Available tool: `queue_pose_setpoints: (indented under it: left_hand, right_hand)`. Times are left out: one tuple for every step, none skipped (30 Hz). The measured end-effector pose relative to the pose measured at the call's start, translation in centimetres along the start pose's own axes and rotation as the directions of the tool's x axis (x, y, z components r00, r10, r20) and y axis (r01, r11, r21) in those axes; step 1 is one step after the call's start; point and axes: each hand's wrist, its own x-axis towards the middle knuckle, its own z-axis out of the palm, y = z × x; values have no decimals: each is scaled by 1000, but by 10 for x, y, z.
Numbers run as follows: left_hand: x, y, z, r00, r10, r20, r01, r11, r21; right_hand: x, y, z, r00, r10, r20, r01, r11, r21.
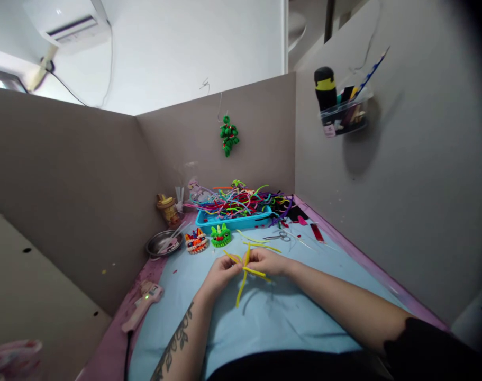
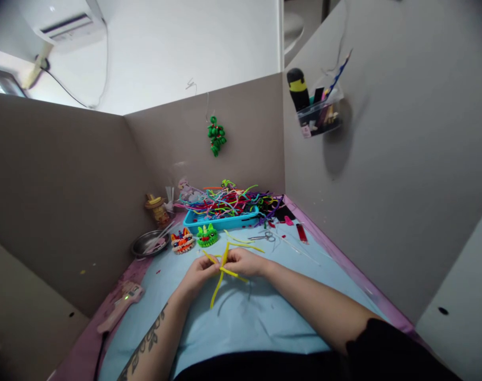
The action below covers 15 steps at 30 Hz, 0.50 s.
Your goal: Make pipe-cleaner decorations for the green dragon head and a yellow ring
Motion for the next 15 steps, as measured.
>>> queue_pose_setpoints:
  left_hand:
    - [1,-1,0,1000,15,-27,-15,1000,-5]
    - [2,-3,0,997,32,-63,-33,999,-8]
    - [3,-5,1,995,43,-93,-44,999,-5]
    - [4,-7,1,993,44,-111,-44,999,5]
    - [5,-8,1,992,37,-121,-35,999,20]
    - [6,-9,1,991,31,-130,-26,999,39]
    - [7,-10,1,989,36,-142,-28,998,60]
    - [7,-10,1,986,55,-159,-43,996,81]
    - [7,-10,0,980,83,-181,-66,993,100]
    - [7,-9,0,974,110,-200,-88,989,115]
    - [7,-8,0,970,125,-209,-100,987,127]
    - [7,-8,0,970,124,-208,-98,987,130]
    - [6,-7,1,974,108,-202,-85,989,120]
    - [6,-7,1,978,84,-193,-66,993,97]
    - [5,-7,2,981,59,-183,-48,997,62]
  right_hand:
    - [1,1,0,1000,-8,-28,8,1000,-12]
    - [2,2,1,997,-17,-75,15,999,-30]
    - [4,3,2,991,-21,-134,13,998,-56]
    - [5,4,2,980,-20,-199,3,996,-89]
    - [6,4,3,966,-18,-259,-16,992,-126]
    - [6,5,5,951,-19,-309,-34,986,-165]
    - [7,5,6,938,-27,-345,-46,978,-203]
    - [7,5,7,929,-44,-367,-48,970,-238]
    - [6,4,7,925,-68,-375,-38,963,-268]
    - [6,4,8,924,-95,-371,-19,956,-293]
    - [6,4,9,926,-117,-359,-1,950,-312]
    - [5,4,10,930,-130,-345,13,946,-324]
    - [5,4,10,934,-134,-330,19,944,-329]
    - [5,5,11,939,-131,-318,20,944,-330]
    - [6,6,11,943,-128,-308,20,943,-332]
